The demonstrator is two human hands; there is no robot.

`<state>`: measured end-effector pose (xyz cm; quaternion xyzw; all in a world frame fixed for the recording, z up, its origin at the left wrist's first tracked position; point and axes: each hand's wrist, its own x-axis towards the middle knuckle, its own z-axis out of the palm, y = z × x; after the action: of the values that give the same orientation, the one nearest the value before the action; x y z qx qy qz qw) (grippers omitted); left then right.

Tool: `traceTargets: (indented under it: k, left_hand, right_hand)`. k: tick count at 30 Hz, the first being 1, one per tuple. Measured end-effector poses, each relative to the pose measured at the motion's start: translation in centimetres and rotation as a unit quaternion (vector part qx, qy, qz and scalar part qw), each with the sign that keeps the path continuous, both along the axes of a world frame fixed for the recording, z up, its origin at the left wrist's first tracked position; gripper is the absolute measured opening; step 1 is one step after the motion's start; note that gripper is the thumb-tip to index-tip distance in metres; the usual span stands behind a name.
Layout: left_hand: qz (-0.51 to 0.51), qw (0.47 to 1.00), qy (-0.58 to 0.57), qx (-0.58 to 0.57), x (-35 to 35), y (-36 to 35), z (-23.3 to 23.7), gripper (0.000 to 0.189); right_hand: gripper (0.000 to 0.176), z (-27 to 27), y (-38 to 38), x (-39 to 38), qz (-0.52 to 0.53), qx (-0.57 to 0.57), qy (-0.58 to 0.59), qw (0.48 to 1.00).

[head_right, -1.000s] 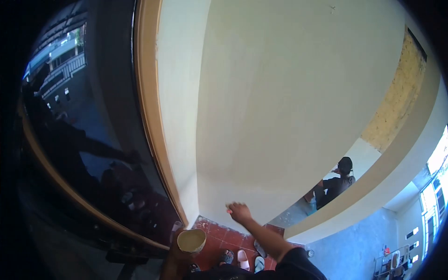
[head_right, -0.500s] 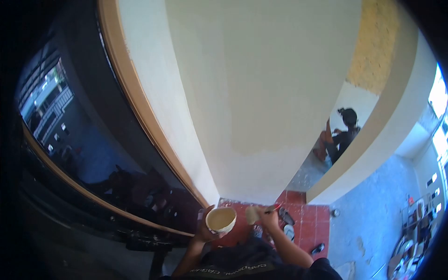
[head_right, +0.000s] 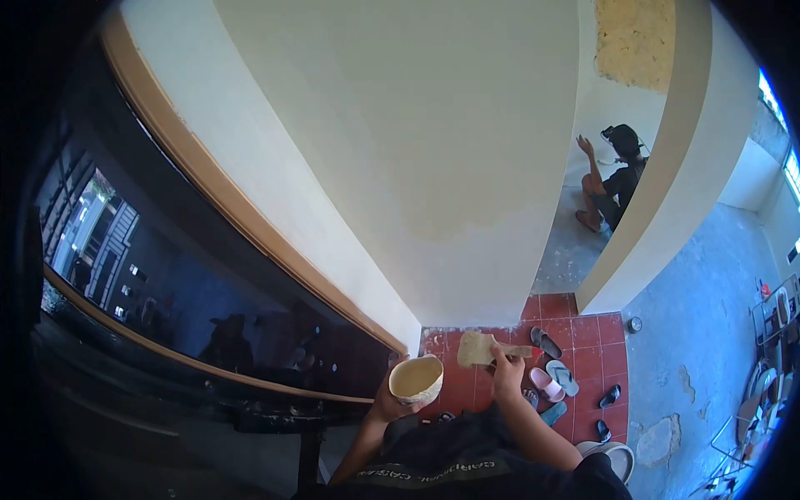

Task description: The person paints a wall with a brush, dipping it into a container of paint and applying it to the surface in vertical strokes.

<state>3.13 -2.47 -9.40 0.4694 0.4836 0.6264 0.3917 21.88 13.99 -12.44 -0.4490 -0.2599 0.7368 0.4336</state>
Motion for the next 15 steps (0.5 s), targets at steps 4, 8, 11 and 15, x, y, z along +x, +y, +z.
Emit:
traceTargets:
  k: [4, 8, 11, 15]
  left_hand:
    - [0.011, 1.0, 0.023, -0.018, 2.5, 2.7, 1.4, 0.089]
    - [0.041, 0.998, 0.007, -0.051, 5.8, 7.0, 1.7, 0.091]
    - [0.037, 0.999, -0.006, -0.028, 8.3, 10.6, 1.6, 0.094]
    - [0.052, 0.998, 0.023, -0.025, 11.3, 14.1, 0.6, 0.101]
  right_hand:
    - [0.025, 0.5, 3.2, 1.1, 0.003, -0.021, 0.019, 1.0]
    - [0.021, 2.1, 7.8, 3.8, 0.039, 0.006, 0.066, 0.997]
    - [0.022, 3.0, 11.4, 6.6, 0.064, 0.029, 0.089, 0.994]
    - [0.024, 3.7, 15.3, 10.7, 0.078, 0.01, 0.1, 0.992]
